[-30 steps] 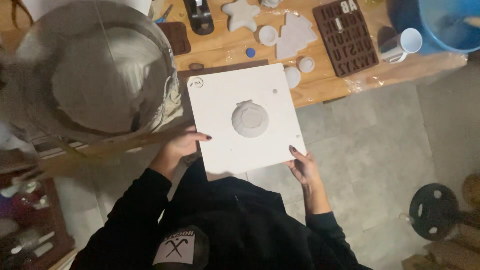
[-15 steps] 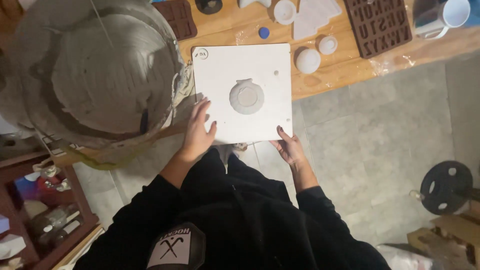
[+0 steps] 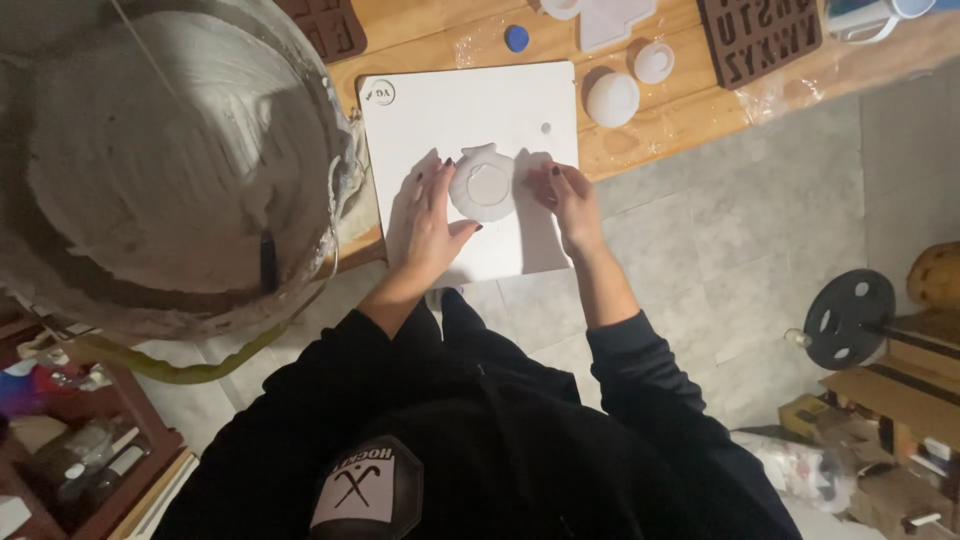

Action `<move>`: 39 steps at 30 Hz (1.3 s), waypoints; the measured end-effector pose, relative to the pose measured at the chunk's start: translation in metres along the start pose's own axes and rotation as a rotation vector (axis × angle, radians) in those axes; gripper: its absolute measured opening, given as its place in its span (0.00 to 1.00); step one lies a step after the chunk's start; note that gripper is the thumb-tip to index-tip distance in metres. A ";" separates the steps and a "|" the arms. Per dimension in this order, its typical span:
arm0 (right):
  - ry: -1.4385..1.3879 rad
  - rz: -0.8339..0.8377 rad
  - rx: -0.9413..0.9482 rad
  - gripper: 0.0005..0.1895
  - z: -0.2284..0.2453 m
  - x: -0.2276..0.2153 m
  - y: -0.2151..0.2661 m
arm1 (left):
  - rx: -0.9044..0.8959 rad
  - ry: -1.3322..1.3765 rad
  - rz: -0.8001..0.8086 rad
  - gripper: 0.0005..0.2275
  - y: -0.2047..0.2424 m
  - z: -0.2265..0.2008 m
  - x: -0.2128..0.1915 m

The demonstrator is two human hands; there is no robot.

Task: Filling silicone molds with a white casting mixture to create decorative items.

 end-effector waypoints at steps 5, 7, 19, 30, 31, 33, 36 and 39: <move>-0.022 -0.054 0.179 0.20 0.003 -0.002 -0.015 | -0.047 -0.002 0.019 0.42 0.001 -0.005 -0.011; -0.068 -0.063 0.218 0.20 0.012 -0.003 -0.012 | -0.043 0.005 0.018 0.42 0.001 0.005 -0.003; 0.088 -0.073 0.148 0.17 0.006 0.011 -0.011 | 0.021 0.057 -0.034 0.44 0.003 0.019 0.011; 0.097 -0.048 0.120 0.18 0.013 0.018 -0.011 | -0.016 0.046 -0.019 0.45 0.001 0.021 0.014; 0.095 -0.050 0.120 0.18 0.016 0.018 -0.009 | -0.016 0.046 -0.016 0.45 0.002 0.022 0.014; 0.051 -0.046 0.153 0.17 0.024 0.018 -0.007 | -0.001 0.057 0.000 0.45 0.002 0.025 0.015; 0.251 -0.173 0.120 0.17 0.035 0.010 0.000 | 0.047 0.094 -0.016 0.43 -0.001 0.034 0.020; 0.378 -0.003 -0.103 0.18 0.012 0.001 -0.008 | 0.103 0.056 -0.009 0.44 -0.008 0.033 0.011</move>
Point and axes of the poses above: each hand's wrist, its own y-axis away from the middle knuckle, its own x-axis out of the palm, z = x × y, the point moved 2 cm from there along -y, towards the middle knuckle, and after that the axes turned 9 degrees about z, right-handed, at the moved point
